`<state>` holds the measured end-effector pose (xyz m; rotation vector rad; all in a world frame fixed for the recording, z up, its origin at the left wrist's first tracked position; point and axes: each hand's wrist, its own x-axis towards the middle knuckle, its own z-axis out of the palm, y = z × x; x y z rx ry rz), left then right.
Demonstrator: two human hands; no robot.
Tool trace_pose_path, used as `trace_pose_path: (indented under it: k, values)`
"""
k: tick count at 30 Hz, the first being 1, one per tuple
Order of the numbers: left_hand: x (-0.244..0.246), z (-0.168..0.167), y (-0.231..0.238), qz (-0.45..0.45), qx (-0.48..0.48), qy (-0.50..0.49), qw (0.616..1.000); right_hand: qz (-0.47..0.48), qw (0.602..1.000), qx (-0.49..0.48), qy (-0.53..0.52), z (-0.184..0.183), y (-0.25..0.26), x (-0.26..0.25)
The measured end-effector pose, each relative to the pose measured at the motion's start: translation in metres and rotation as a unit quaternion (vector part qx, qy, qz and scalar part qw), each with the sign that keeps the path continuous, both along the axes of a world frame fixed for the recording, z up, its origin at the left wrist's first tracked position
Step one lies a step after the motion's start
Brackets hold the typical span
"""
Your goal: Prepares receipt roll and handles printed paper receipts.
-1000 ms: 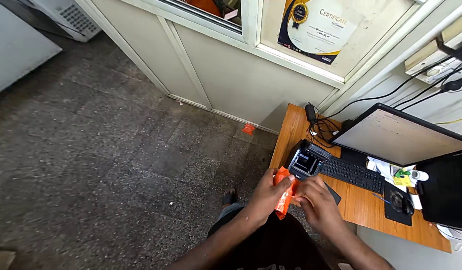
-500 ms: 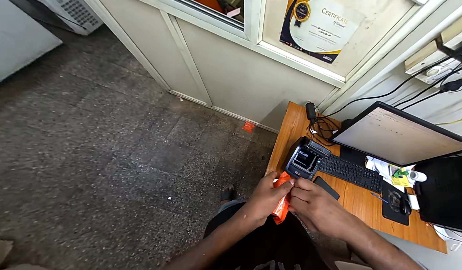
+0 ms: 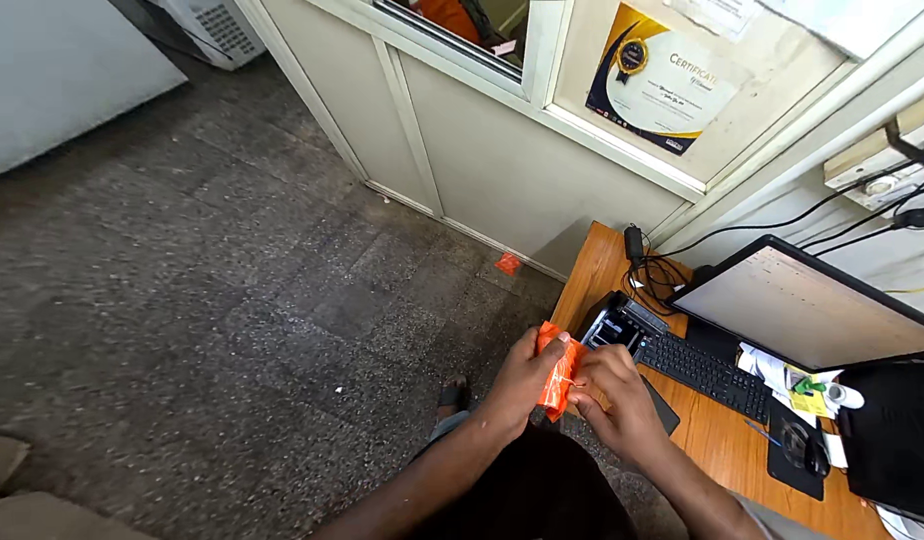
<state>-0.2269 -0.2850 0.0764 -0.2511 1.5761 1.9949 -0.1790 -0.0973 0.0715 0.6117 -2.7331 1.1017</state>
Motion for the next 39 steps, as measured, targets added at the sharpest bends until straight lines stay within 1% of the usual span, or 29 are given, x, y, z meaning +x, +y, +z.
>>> trace_pose_path:
  k: [2, 3, 5, 7, 9, 10, 12, 14, 15, 16, 18, 19, 21, 25, 27, 29, 31, 34, 39]
  values:
    - [0.001, 0.002, -0.004, 0.009, -0.008, 0.021, 1.0, -0.039, 0.997, -0.049, -0.054, 0.0, -0.009, -0.002]
    - [0.002, 0.002, -0.005, 0.01, -0.01, 0.026, 1.0, -0.047, 0.996, -0.06, -0.055, -0.001, -0.014, -0.003]
    - [0.003, 0.002, -0.008, 0.006, -0.014, 0.03, 0.999, -0.037, 0.998, -0.049, -0.01, -0.003, -0.021, -0.003]
    - [0.003, -0.001, -0.009, -0.008, -0.005, 0.022, 1.0, -0.015, 0.997, -0.011, 0.069, -0.009, -0.024, 0.0]
    - [0.004, -0.002, -0.009, -0.023, 0.014, 0.014, 1.0, -0.004, 0.992, -0.023, 0.121, -0.014, -0.023, 0.004]
    - [0.006, -0.002, -0.007, -0.024, 0.02, 0.012, 0.999, -0.003, 0.992, -0.056, 0.116, -0.015, -0.021, 0.005]
    - [0.008, -0.004, -0.004, -0.018, 0.019, 0.017, 1.0, -0.012, 0.989, -0.132, 0.071, -0.016, -0.019, 0.008]
    - [0.006, -0.005, -0.002, -0.012, 0.014, 0.022, 1.0, -0.017, 0.986, -0.163, 0.037, -0.017, -0.019, 0.008]
    - [0.006, -0.006, -0.001, -0.007, 0.009, 0.025, 1.0, -0.015, 0.988, -0.154, 0.023, -0.015, -0.018, 0.008]
    - [0.006, -0.008, -0.001, -0.002, 0.001, 0.027, 1.0, -0.016, 0.992, -0.122, 0.013, -0.013, -0.017, 0.008]
    - [0.003, -0.014, 0.0, 0.007, -0.025, 0.033, 0.999, -0.03, 0.999, -0.016, 0.011, -0.011, -0.019, 0.005]
    - [0.001, -0.016, 0.0, 0.009, -0.038, 0.036, 0.999, -0.039, 0.999, 0.016, 0.011, -0.011, -0.021, 0.004]
    - [-0.005, -0.017, 0.0, 0.012, -0.056, 0.042, 0.997, -0.054, 0.998, 0.029, -0.006, -0.011, -0.024, 0.002]
    - [-0.01, -0.017, -0.004, 0.015, -0.074, 0.059, 0.995, -0.068, 0.996, -0.007, -0.062, -0.014, -0.028, -0.007]
    - [-0.012, -0.02, -0.005, 0.011, -0.075, 0.064, 0.995, -0.05, 0.997, -0.011, -0.064, -0.019, -0.027, -0.015]
    - [-0.012, -0.018, -0.006, 0.009, -0.067, 0.059, 0.996, -0.015, 0.999, -0.019, -0.041, -0.02, -0.023, -0.018]
    - [-0.009, -0.012, -0.007, -0.005, -0.05, 0.051, 0.997, 0.032, 0.998, -0.055, -0.019, -0.018, -0.017, -0.016]
    - [-0.005, -0.005, -0.005, -0.025, -0.018, 0.03, 0.999, 0.094, 0.991, -0.094, -0.021, -0.011, -0.006, -0.014]
    - [0.001, -0.004, 0.0, -0.013, -0.005, 0.0, 1.0, 0.148, 0.982, -0.114, -0.025, -0.008, 0.003, -0.01]
